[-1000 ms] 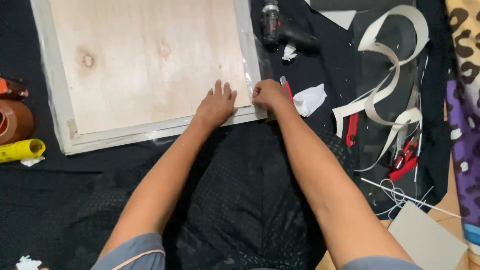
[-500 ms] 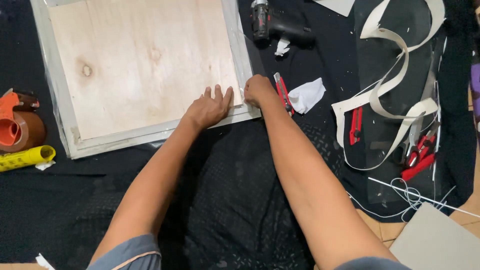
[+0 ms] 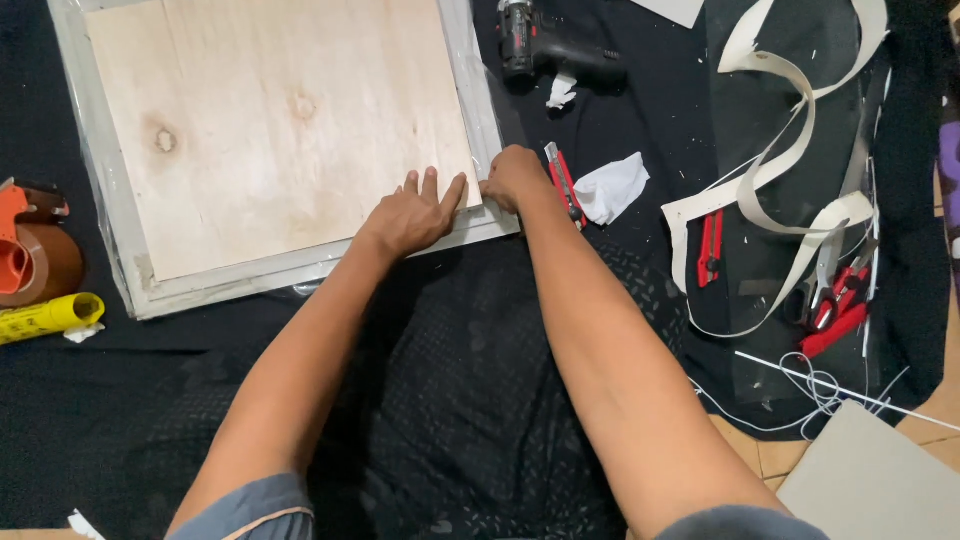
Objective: The person smooths a clear plastic sheet over the back of a wooden picture frame and then uses a red utility knife to cut the plastic along the frame edges. The person continues trimming the plastic around all four sides of the frame.
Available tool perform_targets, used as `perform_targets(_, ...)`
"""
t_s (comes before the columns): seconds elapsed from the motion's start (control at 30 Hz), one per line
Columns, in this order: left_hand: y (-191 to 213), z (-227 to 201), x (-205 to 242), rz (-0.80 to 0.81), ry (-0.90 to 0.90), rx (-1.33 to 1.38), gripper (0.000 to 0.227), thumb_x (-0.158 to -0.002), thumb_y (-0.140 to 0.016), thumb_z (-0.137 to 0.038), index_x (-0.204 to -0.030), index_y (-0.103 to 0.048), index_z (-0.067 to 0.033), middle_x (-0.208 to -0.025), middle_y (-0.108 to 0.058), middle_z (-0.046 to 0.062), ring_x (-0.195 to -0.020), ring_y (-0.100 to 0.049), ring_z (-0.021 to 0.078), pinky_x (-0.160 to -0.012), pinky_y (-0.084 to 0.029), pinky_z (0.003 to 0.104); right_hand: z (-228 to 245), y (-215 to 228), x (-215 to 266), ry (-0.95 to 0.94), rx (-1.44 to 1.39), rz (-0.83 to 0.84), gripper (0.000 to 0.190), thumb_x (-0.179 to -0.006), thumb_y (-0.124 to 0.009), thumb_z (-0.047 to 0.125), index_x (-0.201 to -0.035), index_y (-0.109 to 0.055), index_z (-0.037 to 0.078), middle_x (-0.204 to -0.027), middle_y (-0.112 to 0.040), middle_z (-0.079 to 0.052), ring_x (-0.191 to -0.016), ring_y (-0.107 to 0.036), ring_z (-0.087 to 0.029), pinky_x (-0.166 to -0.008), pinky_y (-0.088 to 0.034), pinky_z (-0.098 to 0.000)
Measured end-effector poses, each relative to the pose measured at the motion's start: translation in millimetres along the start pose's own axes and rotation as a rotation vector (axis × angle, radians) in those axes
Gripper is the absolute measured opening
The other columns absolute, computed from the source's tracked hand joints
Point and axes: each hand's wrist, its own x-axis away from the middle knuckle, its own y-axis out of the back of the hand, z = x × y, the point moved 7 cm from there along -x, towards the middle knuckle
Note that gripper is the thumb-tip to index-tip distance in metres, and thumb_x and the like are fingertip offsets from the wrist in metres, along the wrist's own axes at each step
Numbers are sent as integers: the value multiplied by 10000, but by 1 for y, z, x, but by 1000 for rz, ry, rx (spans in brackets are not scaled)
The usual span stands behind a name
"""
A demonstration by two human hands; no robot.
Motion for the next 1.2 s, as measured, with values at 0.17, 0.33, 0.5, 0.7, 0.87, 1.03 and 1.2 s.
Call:
perform_targets(0.17,-2,1,0,6,-13,-18,569,-1122,-272,-336,-1635,-168,-115,-1520,-454,349,-1390,-472,512,-1047,-509,547,-2,-3,-5,13,40,-5,224,-806,-783,301,-804,-795,77,-852,-759,-202,-922,-742,-423,-789,-619,-492)
perform_targets(0.33,1,1,2,5,-5,9,563,-1118,-289,-347,-1624,-188,-121,-1526,-451,346,-1395,-467,512,-1052,-506,550,-8,-11,-12,-11,27,-2,245,-800,-796,345,-780,-798,101,-818,-750,-193,-886,-747,-403,-745,-625,-478)
perform_targets(0.5,6,1,3,8,16,43,559,-1116,-314,-338,-1620,-199,-126,-1537,-441,342,-1404,-454,517,-1065,-492,563,-16,-19,-27,-17,21,31,246,-828,-769,299,-856,-801,57,-861,-751,-212,-934,-736,-411,-784,-621,-483)
perform_targets(0.7,-22,4,-13,8,19,21,559,-1101,-382,-264,-1634,-272,-139,-1546,-438,334,-1408,-455,508,-1074,-498,548,-42,-24,-39,1,77,125,388,-790,-788,401,-852,-789,18,-786,-748,-198,-904,-748,-428,-825,-621,-514)
perform_targets(0.87,-14,6,-7,-1,55,66,537,-1106,-402,-263,-1630,-329,-167,-1552,-441,314,-1410,-454,501,-1061,-514,541,-32,-21,-29,-24,138,94,252,-770,-753,335,-765,-802,88,-714,-753,-124,-852,-766,-368,-819,-621,-457)
perform_targets(1.03,-29,6,-16,-11,73,72,547,-1109,-424,-332,-1625,-355,-163,-1549,-439,319,-1401,-459,508,-1049,-517,557,-8,-9,-11,23,230,159,279,-734,-780,339,-842,-816,84,-839,-777,-170,-973,-746,-409,-901,-597,-473)
perform_targets(1.2,-19,-4,0,77,49,147,584,-1103,-270,-226,-1667,-133,-163,-1588,-343,363,-1452,-357,551,-1130,-418,605,-10,6,13,-183,74,114,403,-793,-759,372,-863,-758,-25,-812,-741,-215,-888,-754,-394,-771,-625,-512)
